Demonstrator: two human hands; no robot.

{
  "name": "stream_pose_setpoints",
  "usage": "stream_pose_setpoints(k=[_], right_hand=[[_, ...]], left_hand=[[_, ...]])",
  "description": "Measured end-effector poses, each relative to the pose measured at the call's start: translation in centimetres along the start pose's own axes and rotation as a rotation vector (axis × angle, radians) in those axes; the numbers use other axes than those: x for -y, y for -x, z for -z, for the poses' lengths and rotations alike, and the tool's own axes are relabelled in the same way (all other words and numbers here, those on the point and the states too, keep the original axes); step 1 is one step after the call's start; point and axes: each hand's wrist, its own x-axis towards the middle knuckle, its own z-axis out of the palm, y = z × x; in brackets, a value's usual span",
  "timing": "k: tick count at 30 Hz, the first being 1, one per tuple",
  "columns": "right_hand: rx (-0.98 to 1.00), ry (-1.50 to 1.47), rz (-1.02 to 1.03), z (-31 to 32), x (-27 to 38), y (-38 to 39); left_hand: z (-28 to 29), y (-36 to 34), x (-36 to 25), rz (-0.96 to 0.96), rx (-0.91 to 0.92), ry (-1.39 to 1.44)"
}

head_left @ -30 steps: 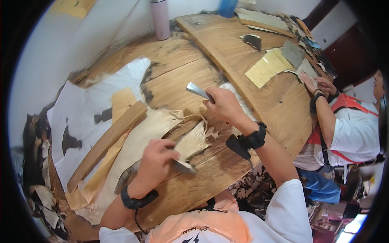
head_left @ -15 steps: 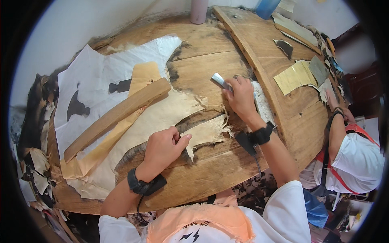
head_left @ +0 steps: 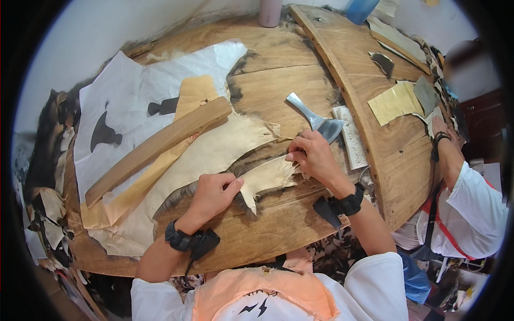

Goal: Cutting and hand-sewing leather and fur pieces at a workshop table.

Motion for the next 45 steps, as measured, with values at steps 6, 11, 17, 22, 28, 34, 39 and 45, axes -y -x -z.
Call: stream_pose_setpoints(k=[6, 11, 17, 22, 28, 34, 39, 45], right_hand=[[-0.058, 0.124, 0.218, 1.1, 2.0, -0.3], [0.299, -0.059, -0.167, 2.5, 3.2, -0.9], [0.210, 0.037, -0.157, 1.2, 2.5, -2.5], [0.089, 0.011, -0.190, 0.9, 1.9, -2.7], [0.034, -0.036, -0.293, -0.1, 1.9, -3.2], [0.067, 0.006, -0.285, 0.1, 2.1, -3.5], [0.061, -0.030, -0.261, 0.1, 2.1, -3.4], [0.025, -0.045, -0.182, 0.5, 1.7, -3.0]], left_hand=[[0.0, 1.6, 0.3, 0.125, 0.070, 0.335], [0.7, 1.3, -0.1, 0.492, 0.295, 0.592], [0.3, -0.2, -0.2, 0.164, 0.079, -0.127], [0.1, -0.2, -0.2, 0.111, -0.070, -0.150], [1.3, 0.9, -1.1, 0.120, -0.203, -0.139], [1.8, 0.7, -0.4, -0.119, -0.460, -0.197], [0.5, -0.5, 0.9, -0.207, -0.374, -0.140], [0.4, -0.5, 1.1, -0.174, -0.334, -0.208]])
